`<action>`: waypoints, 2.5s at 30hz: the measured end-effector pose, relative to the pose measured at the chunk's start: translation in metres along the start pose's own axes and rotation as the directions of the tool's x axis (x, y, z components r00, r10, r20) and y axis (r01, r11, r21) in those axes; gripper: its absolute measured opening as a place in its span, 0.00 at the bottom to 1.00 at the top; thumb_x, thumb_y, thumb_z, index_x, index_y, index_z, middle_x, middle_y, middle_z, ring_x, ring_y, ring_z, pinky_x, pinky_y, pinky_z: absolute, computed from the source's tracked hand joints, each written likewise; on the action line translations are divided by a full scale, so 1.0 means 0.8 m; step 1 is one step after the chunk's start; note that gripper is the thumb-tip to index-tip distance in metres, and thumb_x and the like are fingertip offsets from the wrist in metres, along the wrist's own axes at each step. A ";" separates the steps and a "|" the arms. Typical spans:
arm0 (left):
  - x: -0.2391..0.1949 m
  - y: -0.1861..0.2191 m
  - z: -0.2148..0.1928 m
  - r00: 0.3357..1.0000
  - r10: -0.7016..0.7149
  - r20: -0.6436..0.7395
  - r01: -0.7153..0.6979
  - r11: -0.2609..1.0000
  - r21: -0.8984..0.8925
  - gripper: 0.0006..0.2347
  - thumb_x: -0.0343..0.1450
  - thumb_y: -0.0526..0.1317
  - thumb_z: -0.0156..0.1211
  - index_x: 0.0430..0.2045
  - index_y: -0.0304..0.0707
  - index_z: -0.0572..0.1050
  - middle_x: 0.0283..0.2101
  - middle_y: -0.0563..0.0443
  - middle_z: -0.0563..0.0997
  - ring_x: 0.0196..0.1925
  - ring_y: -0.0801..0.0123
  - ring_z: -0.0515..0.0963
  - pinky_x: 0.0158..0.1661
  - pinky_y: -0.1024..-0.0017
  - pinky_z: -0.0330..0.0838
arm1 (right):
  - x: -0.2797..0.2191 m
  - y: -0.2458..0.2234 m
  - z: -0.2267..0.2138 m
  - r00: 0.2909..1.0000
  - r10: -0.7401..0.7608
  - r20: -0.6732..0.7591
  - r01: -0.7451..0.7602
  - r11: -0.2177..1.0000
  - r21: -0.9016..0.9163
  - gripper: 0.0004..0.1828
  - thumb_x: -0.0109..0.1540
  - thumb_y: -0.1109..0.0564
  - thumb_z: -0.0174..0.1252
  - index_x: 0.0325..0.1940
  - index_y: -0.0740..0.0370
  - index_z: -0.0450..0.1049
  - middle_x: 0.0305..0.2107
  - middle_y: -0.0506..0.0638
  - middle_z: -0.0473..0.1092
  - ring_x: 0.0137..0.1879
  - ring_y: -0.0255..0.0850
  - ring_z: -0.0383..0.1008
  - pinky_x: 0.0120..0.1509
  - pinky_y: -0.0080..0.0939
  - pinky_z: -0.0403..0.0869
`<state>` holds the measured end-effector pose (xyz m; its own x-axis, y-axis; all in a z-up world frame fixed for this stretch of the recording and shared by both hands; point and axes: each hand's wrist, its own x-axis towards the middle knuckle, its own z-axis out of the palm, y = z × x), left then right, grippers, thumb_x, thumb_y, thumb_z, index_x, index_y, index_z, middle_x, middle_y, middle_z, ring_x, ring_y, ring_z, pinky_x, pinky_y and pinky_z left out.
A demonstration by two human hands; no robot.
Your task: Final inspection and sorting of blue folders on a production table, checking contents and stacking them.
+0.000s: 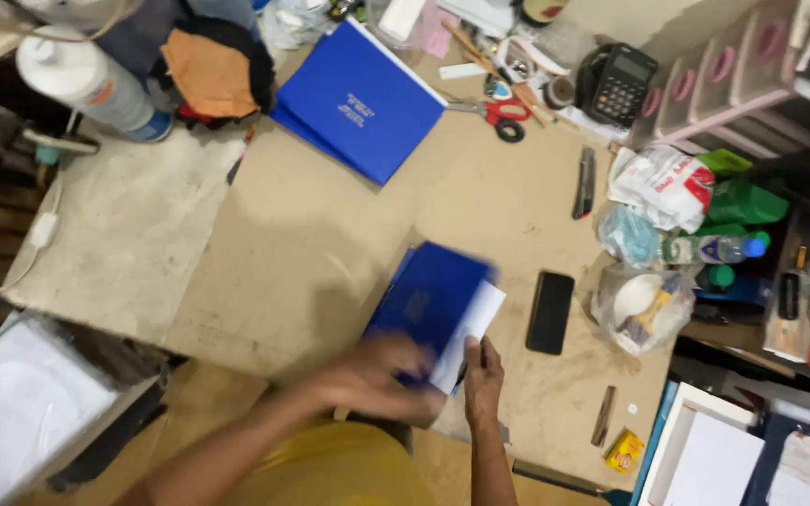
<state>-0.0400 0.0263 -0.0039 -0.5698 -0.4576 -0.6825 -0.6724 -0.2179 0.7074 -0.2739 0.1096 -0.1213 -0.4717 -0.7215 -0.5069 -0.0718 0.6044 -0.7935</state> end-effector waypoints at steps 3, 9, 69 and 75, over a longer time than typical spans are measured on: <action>0.163 -0.103 0.047 0.890 0.390 -0.235 -0.334 0.910 0.245 0.32 0.66 0.58 0.57 0.64 0.44 0.69 0.67 0.45 0.69 0.71 0.56 0.64 0.67 0.64 0.55 | 0.044 0.043 0.001 0.992 0.119 -0.044 -0.112 0.983 0.144 0.29 0.69 0.36 0.43 0.48 0.60 0.79 0.36 0.51 0.72 0.40 0.40 0.69 0.44 0.43 0.70; 0.236 -0.154 0.085 0.611 0.237 -0.755 -0.080 0.968 0.239 0.31 0.75 0.58 0.44 0.69 0.36 0.59 0.58 0.34 0.69 0.61 0.43 0.68 0.60 0.46 0.63 | 0.042 0.071 0.008 0.997 -0.069 -0.030 0.066 0.992 -0.110 0.19 0.64 0.34 0.50 0.38 0.49 0.68 0.34 0.49 0.63 0.41 0.40 0.67 0.44 0.42 0.67; 0.023 0.213 -0.080 0.892 0.131 -0.432 -0.407 -0.183 -0.895 0.23 0.66 0.50 0.63 0.54 0.42 0.76 0.44 0.41 0.83 0.42 0.52 0.82 0.46 0.54 0.78 | -0.194 -0.284 -0.056 0.705 -0.618 -0.348 0.619 0.776 -0.123 0.16 0.61 0.51 0.60 0.40 0.61 0.89 0.22 0.51 0.80 0.27 0.38 0.77 0.29 0.39 0.78; 0.020 0.219 -0.080 0.919 0.172 -0.354 -0.326 -0.168 -0.930 0.24 0.69 0.53 0.59 0.53 0.36 0.77 0.48 0.39 0.83 0.46 0.52 0.82 0.50 0.57 0.77 | -0.193 -0.302 -0.074 0.522 -0.829 -0.200 0.756 0.558 -0.343 0.16 0.66 0.52 0.56 0.24 0.56 0.77 0.18 0.43 0.73 0.25 0.31 0.72 0.31 0.32 0.70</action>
<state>-0.1368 -0.0740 0.1208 -0.4728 -0.7631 -0.4407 0.7385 -0.6159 0.2743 -0.2357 0.0952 0.1684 -0.3627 -0.8098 0.4612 -0.6978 -0.0920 -0.7103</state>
